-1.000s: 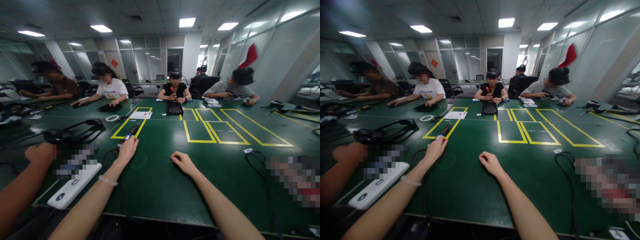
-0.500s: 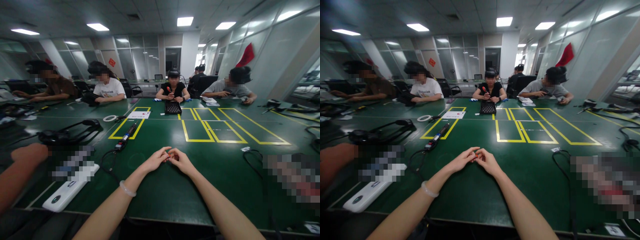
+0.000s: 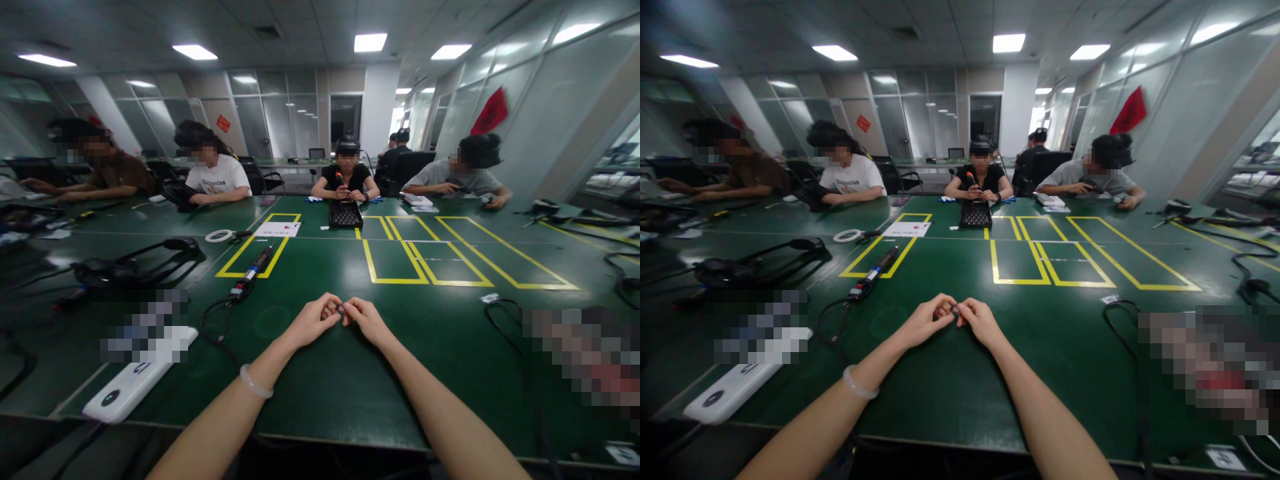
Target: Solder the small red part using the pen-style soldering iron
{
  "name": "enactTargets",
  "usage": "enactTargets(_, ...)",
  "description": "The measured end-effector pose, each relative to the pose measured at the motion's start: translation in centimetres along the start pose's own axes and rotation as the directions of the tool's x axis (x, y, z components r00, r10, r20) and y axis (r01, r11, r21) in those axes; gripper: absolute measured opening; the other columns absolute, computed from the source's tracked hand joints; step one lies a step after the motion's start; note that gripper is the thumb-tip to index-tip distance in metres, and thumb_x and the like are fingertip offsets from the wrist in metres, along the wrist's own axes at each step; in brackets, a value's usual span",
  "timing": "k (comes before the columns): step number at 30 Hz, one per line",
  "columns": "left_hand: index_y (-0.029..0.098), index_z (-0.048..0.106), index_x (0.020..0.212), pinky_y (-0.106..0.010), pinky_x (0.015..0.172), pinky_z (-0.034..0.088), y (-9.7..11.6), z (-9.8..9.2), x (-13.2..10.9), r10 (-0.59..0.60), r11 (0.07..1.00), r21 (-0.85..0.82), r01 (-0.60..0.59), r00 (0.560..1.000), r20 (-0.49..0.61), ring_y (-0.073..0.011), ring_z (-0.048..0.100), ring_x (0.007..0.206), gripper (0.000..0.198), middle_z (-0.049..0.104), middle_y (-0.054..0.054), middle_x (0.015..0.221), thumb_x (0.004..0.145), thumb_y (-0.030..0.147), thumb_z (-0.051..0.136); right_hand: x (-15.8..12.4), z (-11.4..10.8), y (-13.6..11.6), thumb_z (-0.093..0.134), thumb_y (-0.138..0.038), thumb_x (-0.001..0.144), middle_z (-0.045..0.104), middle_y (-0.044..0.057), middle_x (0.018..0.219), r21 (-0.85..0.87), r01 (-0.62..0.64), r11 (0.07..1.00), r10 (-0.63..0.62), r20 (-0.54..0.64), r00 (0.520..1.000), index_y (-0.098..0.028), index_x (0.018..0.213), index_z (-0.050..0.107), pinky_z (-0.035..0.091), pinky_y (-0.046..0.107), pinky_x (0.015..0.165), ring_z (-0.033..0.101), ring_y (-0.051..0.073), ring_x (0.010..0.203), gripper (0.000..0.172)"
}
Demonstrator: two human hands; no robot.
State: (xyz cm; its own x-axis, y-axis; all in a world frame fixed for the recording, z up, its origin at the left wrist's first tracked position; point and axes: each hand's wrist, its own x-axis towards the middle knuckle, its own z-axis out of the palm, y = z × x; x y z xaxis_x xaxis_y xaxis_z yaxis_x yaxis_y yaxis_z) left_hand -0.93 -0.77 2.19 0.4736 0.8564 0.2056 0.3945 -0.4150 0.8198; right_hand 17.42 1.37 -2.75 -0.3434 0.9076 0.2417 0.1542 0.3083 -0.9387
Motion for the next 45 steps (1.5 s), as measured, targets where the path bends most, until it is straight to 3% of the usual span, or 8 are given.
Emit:
enactTargets(17, 0.019, 0.057, 0.106, -0.026, 0.072, 0.044, -1.6, -1.7, 0.2, -0.039, 0.991, 0.126, 0.040, 0.999, -0.012, -0.0146, 0.057, 0.079, 0.036, 0.063, -0.003, 0.090, 0.084, 0.047, 0.052, -0.5, 0.3, -1.2, 0.061, -0.040, 0.081, 0.061, 0.000, 0.073, 0.056, -0.009, 0.998, 0.007, 0.022, 1.000, -0.017, 0.091, 0.055, 0.040, 0.024, 0.060, 0.056, 0.013, 0.066, 0.026)
enactTargets(20, 0.022, 0.053, 0.118, -0.032, 0.085, 0.043, -2.9, -5.0, 0.1, -0.071, 0.905, 0.405, 0.130, 0.985, -0.158, -0.0203, 0.056, 0.098, 0.047, 0.059, -0.007, 0.109, 0.081, 0.050, 0.054, -0.5, 0.3, -1.1, 0.060, -0.040, 0.082, 0.062, 0.000, 0.073, 0.043, -0.010, 0.999, 0.010, 0.012, 1.000, -0.017, 0.091, 0.055, 0.040, 0.024, 0.059, 0.056, 0.013, 0.064, 0.025)
enactTargets(22, 0.023, 0.048, 0.127, -0.036, 0.094, 0.039, -4.4, -8.2, -0.4, -0.117, 0.754, 0.600, 0.269, 0.953, -0.279, -0.0251, 0.048, 0.115, 0.053, 0.051, -0.009, 0.125, 0.081, 0.049, 0.053, -0.5, 0.3, -1.1, 0.059, -0.038, 0.082, 0.062, 0.000, 0.072, 0.046, -0.009, 0.999, 0.009, 0.011, 1.000, -0.017, 0.091, 0.054, 0.040, 0.024, 0.058, 0.055, 0.013, 0.064, 0.024)
enactTargets(26, 0.015, 0.033, 0.139, -0.045, 0.094, 0.039, -7.9, -15.1, -2.3, -0.272, 0.397, 0.684, 0.612, 0.790, -0.550, -0.0360, 0.040, 0.122, 0.077, 0.038, -0.019, 0.138, 0.076, 0.055, 0.053, -0.5, 0.4, -1.3, 0.060, -0.036, 0.082, 0.062, 0.001, 0.072, 0.045, -0.016, 0.999, 0.016, 0.019, 1.000, -0.016, 0.091, 0.055, 0.039, 0.023, 0.058, 0.055, 0.012, 0.063, 0.022)
enactTargets(29, 0.014, 0.036, 0.136, -0.046, 0.086, 0.043, -9.6, -18.4, -3.4, -0.485, 0.290, 0.650, 0.702, 0.694, -0.533, -0.0386, 0.047, 0.116, 0.080, 0.045, -0.023, 0.131, 0.074, 0.063, 0.048, -0.5, 0.5, -1.5, 0.060, -0.035, 0.082, 0.062, 0.001, 0.072, 0.034, -0.020, 0.999, 0.019, 0.020, 1.000, -0.015, 0.091, 0.055, 0.039, 0.024, 0.058, 0.055, 0.013, 0.064, 0.022)
enactTargets(31, 0.016, 0.041, 0.132, -0.044, 0.083, 0.044, -10.0, -19.2, -3.7, -0.579, 0.292, 0.648, 0.703, 0.669, -0.466, -0.0369, 0.051, 0.112, 0.075, 0.050, -0.021, 0.125, 0.075, 0.065, 0.045, -0.5, 0.5, -1.6, 0.060, -0.035, 0.082, 0.062, 0.001, 0.072, 0.029, -0.023, 0.999, 0.023, 0.021, 1.000, -0.015, 0.091, 0.055, 0.039, 0.024, 0.059, 0.056, 0.013, 0.064, 0.022)
enactTargets(35, 0.018, 0.043, 0.130, -0.042, 0.080, 0.045, -9.4, -17.8, -3.3, -0.538, 0.317, 0.671, 0.670, 0.710, -0.454, -0.0344, 0.057, 0.104, 0.069, 0.055, -0.018, 0.119, 0.076, 0.062, 0.042, -0.5, 0.6, -1.6, 0.060, -0.036, 0.082, 0.062, 0.001, 0.072, 0.012, -0.028, 1.000, 0.028, 0.021, 0.999, -0.016, 0.090, 0.056, 0.040, 0.023, 0.057, 0.056, 0.013, 0.063, 0.022)
enactTargets(45, 0.012, 0.055, 0.109, -0.038, 0.074, 0.046, -5.5, -10.4, -2.6, -0.407, 0.354, 0.723, 0.593, 0.794, -0.452, -0.0305, 0.061, 0.091, 0.059, 0.060, -0.016, 0.103, 0.078, 0.059, 0.039, -0.6, 0.9, -1.4, 0.061, -0.036, 0.081, 0.058, -0.001, 0.068, -0.030, -0.024, 0.999, 0.025, 0.030, 0.999, -0.017, 0.089, 0.057, 0.037, 0.022, 0.054, 0.050, 0.011, 0.059, 0.022)
